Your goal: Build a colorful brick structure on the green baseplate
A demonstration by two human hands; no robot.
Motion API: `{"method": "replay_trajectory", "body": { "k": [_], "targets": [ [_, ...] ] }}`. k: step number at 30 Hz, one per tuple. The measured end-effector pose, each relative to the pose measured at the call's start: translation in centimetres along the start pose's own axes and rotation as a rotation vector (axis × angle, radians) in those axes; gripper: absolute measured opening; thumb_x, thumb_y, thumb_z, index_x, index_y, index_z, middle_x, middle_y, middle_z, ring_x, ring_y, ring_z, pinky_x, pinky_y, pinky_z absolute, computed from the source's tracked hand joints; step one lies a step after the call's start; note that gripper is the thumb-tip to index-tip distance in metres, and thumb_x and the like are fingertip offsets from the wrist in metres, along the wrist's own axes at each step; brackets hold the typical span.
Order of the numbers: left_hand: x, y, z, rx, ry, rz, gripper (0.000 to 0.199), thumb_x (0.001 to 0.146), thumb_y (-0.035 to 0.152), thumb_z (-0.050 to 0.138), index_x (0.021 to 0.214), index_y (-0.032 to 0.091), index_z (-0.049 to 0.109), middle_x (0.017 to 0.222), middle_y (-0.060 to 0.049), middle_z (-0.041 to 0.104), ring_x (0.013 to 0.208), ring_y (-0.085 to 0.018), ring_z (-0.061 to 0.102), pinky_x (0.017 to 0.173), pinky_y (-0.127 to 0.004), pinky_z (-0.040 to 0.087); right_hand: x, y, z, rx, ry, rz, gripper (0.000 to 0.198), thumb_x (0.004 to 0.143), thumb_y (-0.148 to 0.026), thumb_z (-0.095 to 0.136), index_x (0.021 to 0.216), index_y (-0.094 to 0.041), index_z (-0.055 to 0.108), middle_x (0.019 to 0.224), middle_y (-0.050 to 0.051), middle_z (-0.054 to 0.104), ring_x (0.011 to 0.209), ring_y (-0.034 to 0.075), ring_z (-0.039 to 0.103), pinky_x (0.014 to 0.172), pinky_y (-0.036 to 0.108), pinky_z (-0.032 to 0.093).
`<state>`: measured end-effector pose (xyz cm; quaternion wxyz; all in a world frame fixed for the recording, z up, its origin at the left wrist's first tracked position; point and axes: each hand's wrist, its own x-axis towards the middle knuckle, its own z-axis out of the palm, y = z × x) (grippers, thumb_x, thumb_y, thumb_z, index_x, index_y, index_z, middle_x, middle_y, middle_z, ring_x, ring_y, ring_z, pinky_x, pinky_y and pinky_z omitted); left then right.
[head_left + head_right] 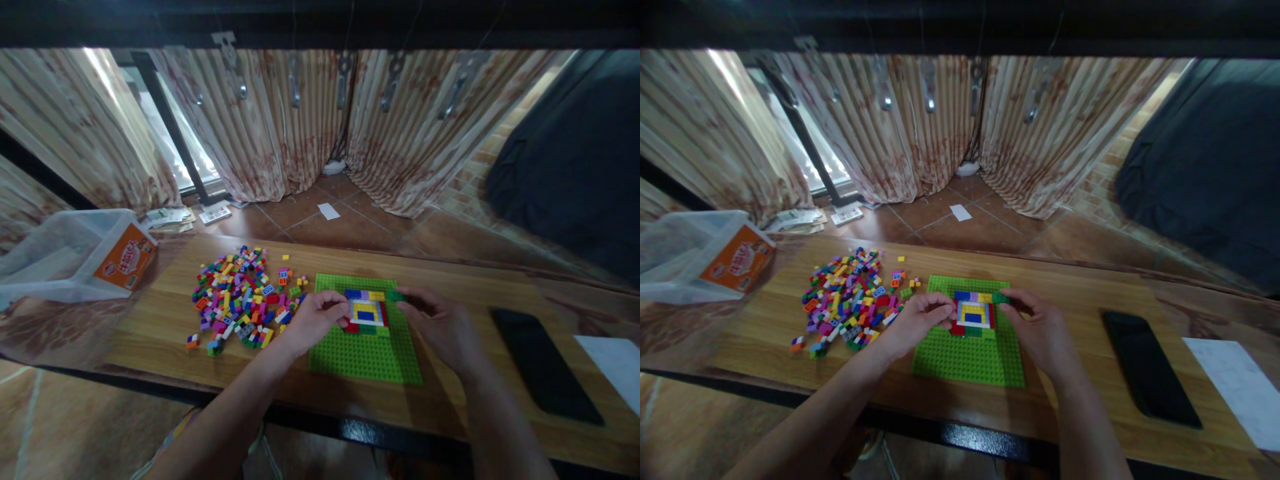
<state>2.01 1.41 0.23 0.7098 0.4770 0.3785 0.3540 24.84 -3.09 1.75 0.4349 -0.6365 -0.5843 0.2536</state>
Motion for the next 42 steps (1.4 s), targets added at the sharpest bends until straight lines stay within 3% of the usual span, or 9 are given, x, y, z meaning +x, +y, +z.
{"method": "replay_trajectory", "body": {
  "k": [9,14,24,33,42],
  "targets": [
    [0.4,-0.2,-0.4,0.025,0.082,-0.017,0.022,0.069,0.029,0.073,0.081,0.011,0.068,0.067,0.001,0.062,0.056,-0.006,0.053,0.057,-0.020,0.042,0.2,0.2,0.1,-0.094,0.055,0.110,0.032,0.072,-0.044,0.071,0.093,-0.020,0.075,0.088,0.006,0.076,0.078,0.023,0.071,0.075,0.040,0.057],
    [0.5,-0.4,-0.4,0.084,0.052,-0.006,0.018,0.072,0.026,0.070,0.083,0.012,0.067,0.066,0.001,0.062,0.057,-0.007,0.051,0.054,-0.019,0.039,-0.2,-0.2,1.7,-0.119,0.024,0.041,0.030,0.074,-0.044,0.068,0.092,-0.020,0.073,0.084,0.006,0.075,0.073,0.021,0.069,0.071,0.036,0.055],
    [0.4,-0.3,-0.6,0.157,-0.007,0.024,0.014,0.075,0.024,0.067,0.083,0.012,0.066,0.068,0.001,0.061,0.059,-0.007,0.051,0.057,-0.020,0.039,-1.6,-1.4,5.6,-0.491,0.014,-0.044,0.019,0.080,-0.042,0.066,0.079,-0.023,0.062,0.070,0.000,0.065,0.065,0.018,0.060,0.061,0.030,0.042],
    [0.2,-0.4,-0.7,0.228,-0.034,0.062,0.012,0.078,0.023,0.064,0.084,0.013,0.066,0.072,0.001,0.061,0.064,-0.009,0.051,0.061,-0.021,0.040,-1.2,-0.9,5.0,-0.312,-0.078,0.016,0.027,0.078,-0.048,0.066,0.089,-0.023,0.066,0.078,0.002,0.068,0.068,0.018,0.062,0.065,0.031,0.046],
    [0.1,-0.3,-0.8,0.302,-0.043,0.104,0.012,0.080,0.022,0.061,0.085,0.013,0.067,0.074,0.000,0.062,0.067,-0.010,0.052,0.063,-0.021,0.041,-1.0,-1.2,4.5,-0.213,-0.010,-0.010,0.028,0.085,-0.047,0.058,0.091,-0.021,0.069,0.082,0.004,0.071,0.071,0.019,0.063,0.070,0.034,0.049]
  ]
}}
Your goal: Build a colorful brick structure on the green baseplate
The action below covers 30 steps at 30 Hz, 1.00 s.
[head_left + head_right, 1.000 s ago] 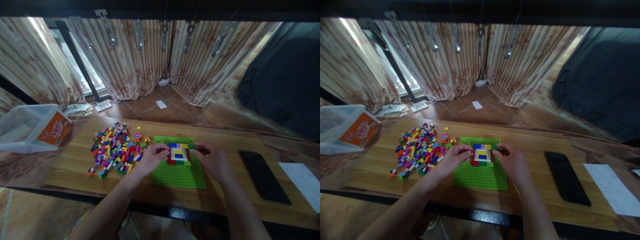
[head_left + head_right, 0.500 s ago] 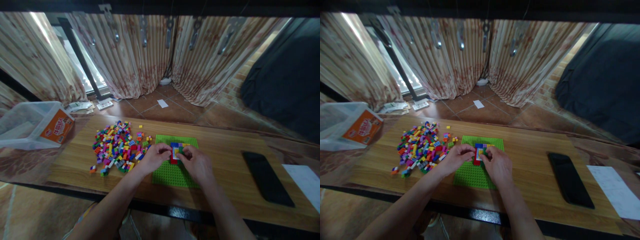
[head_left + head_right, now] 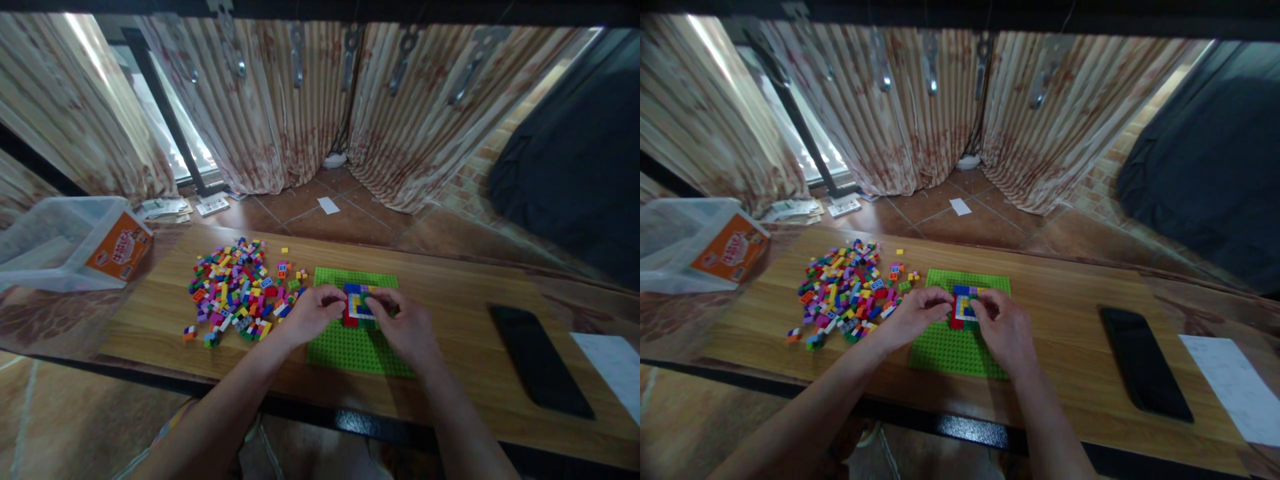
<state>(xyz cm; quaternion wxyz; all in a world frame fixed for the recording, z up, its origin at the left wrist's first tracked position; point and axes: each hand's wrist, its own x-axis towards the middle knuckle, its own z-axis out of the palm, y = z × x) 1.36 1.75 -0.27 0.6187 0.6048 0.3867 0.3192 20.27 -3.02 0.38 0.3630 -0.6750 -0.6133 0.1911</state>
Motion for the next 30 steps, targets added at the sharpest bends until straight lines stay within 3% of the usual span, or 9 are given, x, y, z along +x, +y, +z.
{"method": "replay_trajectory", "body": {
  "k": [6,12,19,30],
  "targets": [
    [-0.4,0.6,0.3,0.172,-0.002,0.093,0.020,0.083,0.021,0.057,0.098,0.015,0.070,0.089,-0.004,0.070,0.078,-0.015,0.061,0.075,-0.027,0.048,0.6,0.8,0.1,-0.104,0.224,-0.005,0.038,0.085,-0.051,0.055,0.100,-0.019,0.069,0.104,0.013,0.069,0.101,0.027,0.060,0.093,0.045,0.045],
    [-1.1,0.6,0.8,0.674,0.039,0.243,0.033,0.086,0.023,0.056,0.117,0.019,0.067,0.099,-0.008,0.067,0.086,-0.019,0.063,0.082,-0.033,0.051,0.9,1.5,1.3,-0.157,0.177,0.070,0.060,0.084,-0.060,0.053,0.121,-0.013,0.062,0.120,0.019,0.063,0.118,0.032,0.054,0.102,0.051,0.038],
    [-1.4,0.5,1.3,0.902,-0.020,0.299,0.034,0.093,0.024,0.047,0.124,0.022,0.062,0.098,-0.006,0.062,0.087,-0.018,0.062,0.080,-0.031,0.051,0.8,1.7,2.2,-0.186,0.126,0.078,0.059,0.085,-0.063,0.050,0.117,-0.015,0.065,0.118,0.019,0.064,0.117,0.032,0.054,0.100,0.052,0.038],
    [-1.4,0.4,1.6,0.975,-0.030,0.290,0.036,0.099,0.027,0.037,0.125,0.022,0.061,0.096,-0.006,0.061,0.085,-0.017,0.060,0.077,-0.028,0.050,1.2,2.3,2.4,-0.124,0.132,0.072,0.050,0.082,-0.060,0.055,0.108,-0.019,0.068,0.111,0.015,0.068,0.111,0.031,0.057,0.099,0.053,0.039]
  ]
}}
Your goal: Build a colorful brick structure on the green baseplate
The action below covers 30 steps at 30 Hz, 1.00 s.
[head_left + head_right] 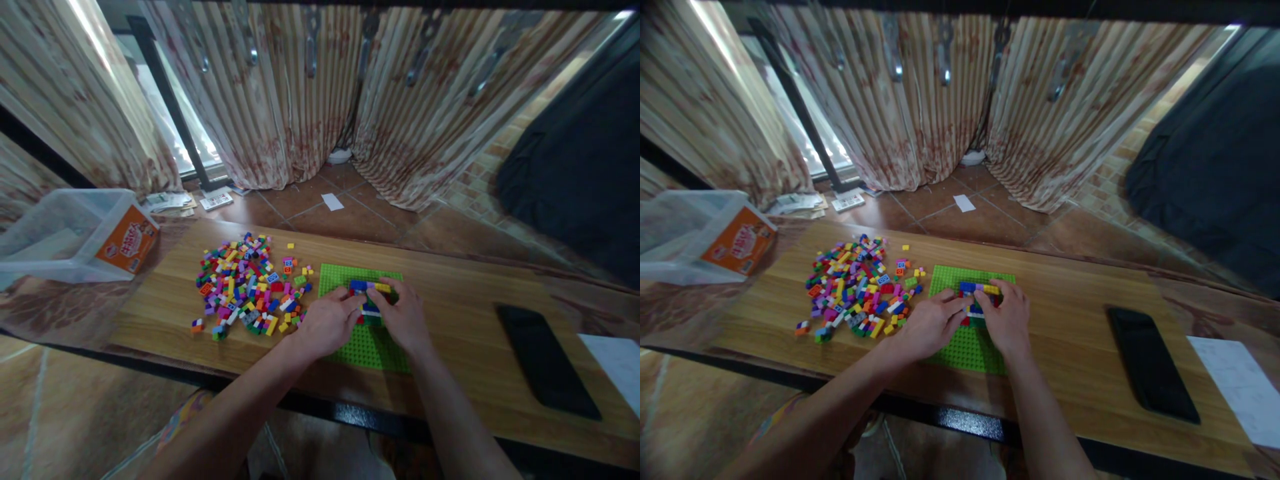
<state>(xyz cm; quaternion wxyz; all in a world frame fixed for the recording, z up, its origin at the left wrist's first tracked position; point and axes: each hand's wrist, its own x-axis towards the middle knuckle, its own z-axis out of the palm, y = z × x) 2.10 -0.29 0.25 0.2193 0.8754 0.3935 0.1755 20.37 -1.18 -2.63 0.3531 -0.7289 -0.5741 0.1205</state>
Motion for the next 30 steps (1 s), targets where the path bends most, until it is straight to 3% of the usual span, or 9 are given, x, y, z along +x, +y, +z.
{"method": "replay_trajectory", "body": {
  "k": [8,15,19,22,26,30],
  "targets": [
    [-0.2,0.3,0.0,-0.001,-0.015,-0.038,0.036,0.097,0.028,0.040,0.128,0.023,0.059,0.099,-0.007,0.060,0.085,-0.018,0.061,0.075,-0.029,0.051,-0.5,0.1,0.7,-0.016,0.033,-0.038,0.051,0.085,-0.058,0.050,0.109,-0.016,0.065,0.113,0.016,0.067,0.111,0.030,0.056,0.101,0.051,0.038],
    [-0.1,-0.4,-0.4,-0.067,0.034,-0.034,0.031,0.097,0.028,0.042,0.118,0.022,0.064,0.098,-0.007,0.064,0.085,-0.018,0.063,0.078,-0.030,0.052,-0.9,0.2,0.9,-0.013,0.034,-0.046,0.051,0.089,-0.057,0.044,0.117,-0.018,0.063,0.121,0.016,0.065,0.120,0.030,0.052,0.104,0.052,0.036],
    [0.0,-1.8,-1.7,-0.106,0.126,-0.078,0.029,0.095,0.026,0.045,0.114,0.020,0.067,0.099,-0.008,0.067,0.086,-0.019,0.064,0.079,-0.030,0.051,-0.4,0.3,-0.3,0.227,0.018,0.107,0.057,0.090,-0.060,0.040,0.120,-0.017,0.063,0.121,0.015,0.067,0.114,0.028,0.058,0.101,0.049,0.041],
    [0.1,-3.6,-3.1,-0.105,0.214,-0.145,0.026,0.093,0.022,0.048,0.108,0.018,0.069,0.094,-0.008,0.068,0.082,-0.018,0.063,0.076,-0.029,0.050,0.3,0.3,-1.3,0.392,0.092,0.251,0.058,0.089,-0.062,0.042,0.112,-0.014,0.067,0.114,0.016,0.070,0.106,0.026,0.063,0.095,0.043,0.045],
    [0.2,-6.2,-4.8,-0.070,0.339,-0.221,0.024,0.091,0.020,0.049,0.102,0.017,0.069,0.092,-0.007,0.069,0.084,-0.018,0.064,0.079,-0.029,0.050,0.7,0.1,-1.9,0.410,0.153,0.292,0.054,0.087,-0.060,0.047,0.104,-0.014,0.070,0.107,0.014,0.073,0.102,0.027,0.064,0.092,0.042,0.046],
    [0.2,-8.1,-6.3,0.072,0.446,-0.375,0.027,0.088,0.018,0.051,0.107,0.016,0.069,0.102,-0.011,0.070,0.096,-0.022,0.065,0.090,-0.035,0.050,0.5,-0.3,-2.1,0.321,0.079,0.273,0.053,0.086,-0.059,0.048,0.106,-0.016,0.071,0.103,0.013,0.074,0.097,0.029,0.066,0.084,0.041,0.048]
  ]
}}
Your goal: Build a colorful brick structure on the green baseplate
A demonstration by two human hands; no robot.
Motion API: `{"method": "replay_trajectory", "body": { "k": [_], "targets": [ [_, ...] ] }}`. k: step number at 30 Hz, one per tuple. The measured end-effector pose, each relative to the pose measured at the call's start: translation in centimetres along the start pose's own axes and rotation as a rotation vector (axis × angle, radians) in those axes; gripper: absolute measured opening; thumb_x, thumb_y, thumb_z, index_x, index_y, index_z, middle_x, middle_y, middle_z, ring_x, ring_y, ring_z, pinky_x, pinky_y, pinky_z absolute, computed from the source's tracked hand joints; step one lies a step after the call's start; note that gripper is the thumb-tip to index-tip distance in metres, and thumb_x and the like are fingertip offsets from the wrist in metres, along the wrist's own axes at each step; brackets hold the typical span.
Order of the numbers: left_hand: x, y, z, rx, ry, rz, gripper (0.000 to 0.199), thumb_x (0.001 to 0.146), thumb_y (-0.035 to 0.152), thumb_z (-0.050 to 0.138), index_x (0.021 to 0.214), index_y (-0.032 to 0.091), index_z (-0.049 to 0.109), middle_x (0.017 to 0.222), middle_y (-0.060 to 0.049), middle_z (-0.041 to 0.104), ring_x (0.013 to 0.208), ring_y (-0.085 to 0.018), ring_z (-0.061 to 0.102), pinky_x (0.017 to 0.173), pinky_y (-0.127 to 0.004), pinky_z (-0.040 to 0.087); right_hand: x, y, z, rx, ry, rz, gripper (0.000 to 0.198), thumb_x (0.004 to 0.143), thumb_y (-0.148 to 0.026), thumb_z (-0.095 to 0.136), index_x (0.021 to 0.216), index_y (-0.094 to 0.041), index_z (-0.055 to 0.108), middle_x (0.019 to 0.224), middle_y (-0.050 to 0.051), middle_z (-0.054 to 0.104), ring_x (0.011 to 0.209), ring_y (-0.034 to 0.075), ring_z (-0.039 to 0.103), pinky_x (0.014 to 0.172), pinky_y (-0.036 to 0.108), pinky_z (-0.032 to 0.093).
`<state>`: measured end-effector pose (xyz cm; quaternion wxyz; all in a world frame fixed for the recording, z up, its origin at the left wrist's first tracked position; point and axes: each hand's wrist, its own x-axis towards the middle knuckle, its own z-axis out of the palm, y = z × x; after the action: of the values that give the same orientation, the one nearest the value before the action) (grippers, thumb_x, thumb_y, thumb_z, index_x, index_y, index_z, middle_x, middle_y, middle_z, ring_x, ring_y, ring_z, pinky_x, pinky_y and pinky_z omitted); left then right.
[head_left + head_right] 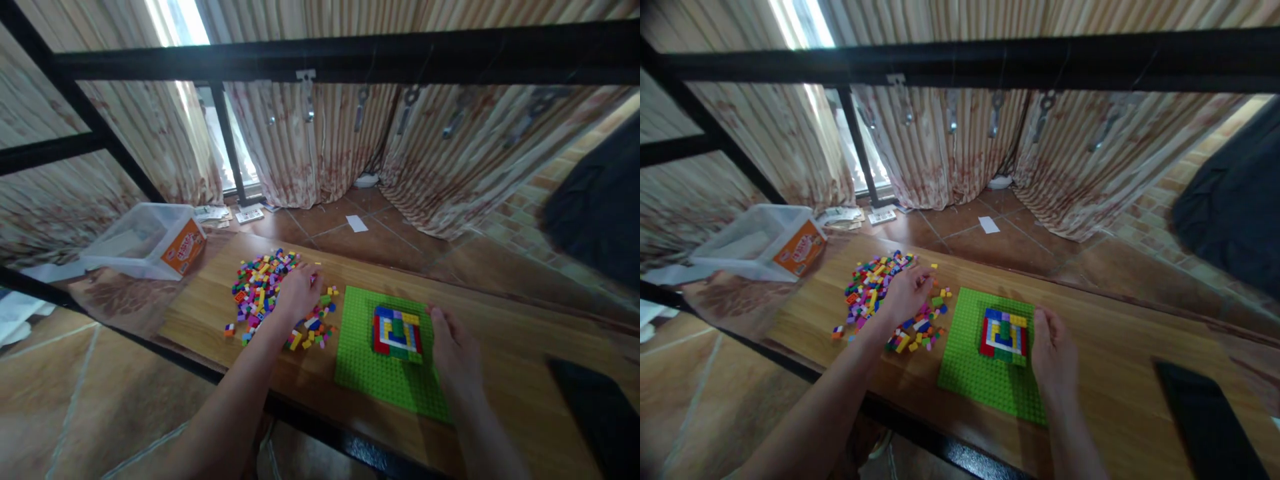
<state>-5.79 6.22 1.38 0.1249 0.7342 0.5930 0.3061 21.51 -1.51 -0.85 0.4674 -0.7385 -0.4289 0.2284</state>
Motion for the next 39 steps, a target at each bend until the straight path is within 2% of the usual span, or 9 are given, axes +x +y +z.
{"method": "replay_trajectory", "body": {
  "k": [4,11,14,18,20,24,29,35,39],
  "targets": [
    [1.2,-1.3,-0.5,0.177,0.065,0.010,0.035,0.085,0.014,0.051,0.117,0.013,0.067,0.119,-0.014,0.067,0.114,-0.027,0.059,0.107,-0.043,0.041,-0.2,-0.4,-0.3,-0.058,-0.015,0.040,0.050,0.084,-0.057,0.049,0.104,-0.017,0.072,0.101,0.013,0.075,0.094,0.031,0.067,0.081,0.042,0.049],
    [2.1,-2.5,-0.9,0.210,-0.001,-0.037,0.044,0.082,0.007,0.047,0.122,0.011,0.063,0.125,-0.012,0.066,0.117,-0.023,0.058,0.109,-0.039,0.040,-0.1,-0.5,-0.7,-0.190,-0.059,0.053,0.048,0.083,-0.053,0.049,0.103,-0.017,0.073,0.102,0.014,0.075,0.094,0.033,0.068,0.080,0.043,0.049],
    [1.7,-1.9,-1.2,0.199,-0.073,0.022,0.040,0.083,0.009,0.048,0.118,0.013,0.066,0.121,-0.011,0.068,0.116,-0.022,0.059,0.109,-0.037,0.040,-0.1,-0.5,-0.4,-0.215,-0.073,0.014,0.048,0.081,-0.052,0.050,0.102,-0.017,0.074,0.101,0.013,0.075,0.092,0.031,0.068,0.080,0.042,0.050],
    [0.6,-0.6,-0.9,0.139,-0.223,0.217,0.025,0.084,0.016,0.052,0.100,0.019,0.072,0.105,-0.006,0.072,0.102,-0.020,0.063,0.104,-0.036,0.044,-0.1,-0.4,0.0,-0.200,-0.081,-0.022,0.046,0.079,-0.052,0.052,0.099,-0.016,0.075,0.098,0.013,0.076,0.088,0.029,0.069,0.077,0.040,0.051],
    [0.1,0.0,-0.6,0.145,-0.291,0.257,0.020,0.082,0.017,0.055,0.093,0.019,0.072,0.098,-0.006,0.072,0.094,-0.020,0.064,0.098,-0.035,0.047,-0.2,-0.3,0.1,-0.169,-0.076,-0.036,0.046,0.079,-0.051,0.054,0.098,-0.016,0.075,0.095,0.012,0.076,0.084,0.028,0.069,0.075,0.039,0.052],
    [-0.4,0.7,-0.3,0.228,-0.364,0.229,0.016,0.077,0.015,0.060,0.087,0.018,0.071,0.095,-0.007,0.071,0.093,-0.022,0.064,0.091,-0.034,0.049,-0.3,-0.3,0.1,-0.147,-0.058,-0.063,0.044,0.079,-0.051,0.056,0.099,-0.016,0.075,0.091,0.012,0.076,0.079,0.026,0.070,0.070,0.036,0.053],
    [-0.3,1.0,-0.6,0.246,-0.371,0.189,0.015,0.079,0.014,0.056,0.084,0.018,0.069,0.094,-0.007,0.071,0.092,-0.022,0.065,0.085,-0.032,0.050,-0.1,-0.2,0.0,-0.125,-0.015,-0.089,0.041,0.079,-0.049,0.058,0.096,-0.016,0.076,0.092,0.012,0.076,0.081,0.026,0.070,0.073,0.037,0.054],
    [-0.9,2.0,-0.9,-0.072,-0.307,0.178,0.017,0.081,0.016,0.056,0.093,0.019,0.068,0.089,-0.003,0.070,0.080,-0.016,0.064,0.074,-0.025,0.049,0.2,0.1,-0.5,-0.066,0.011,-0.066,0.042,0.080,-0.050,0.058,0.100,-0.017,0.074,0.095,0.012,0.076,0.086,0.027,0.071,0.079,0.042,0.054],
    [-2.6,3.9,0.6,-0.339,-0.320,0.219,0.014,0.082,0.016,0.056,0.090,0.017,0.068,0.087,-0.003,0.068,0.078,-0.014,0.062,0.075,-0.024,0.048,-0.7,-0.9,-0.5,-0.045,-0.018,-0.149,0.039,0.081,-0.051,0.061,0.100,-0.020,0.073,0.098,0.010,0.075,0.090,0.026,0.070,0.083,0.042,0.054]
  ]
}}
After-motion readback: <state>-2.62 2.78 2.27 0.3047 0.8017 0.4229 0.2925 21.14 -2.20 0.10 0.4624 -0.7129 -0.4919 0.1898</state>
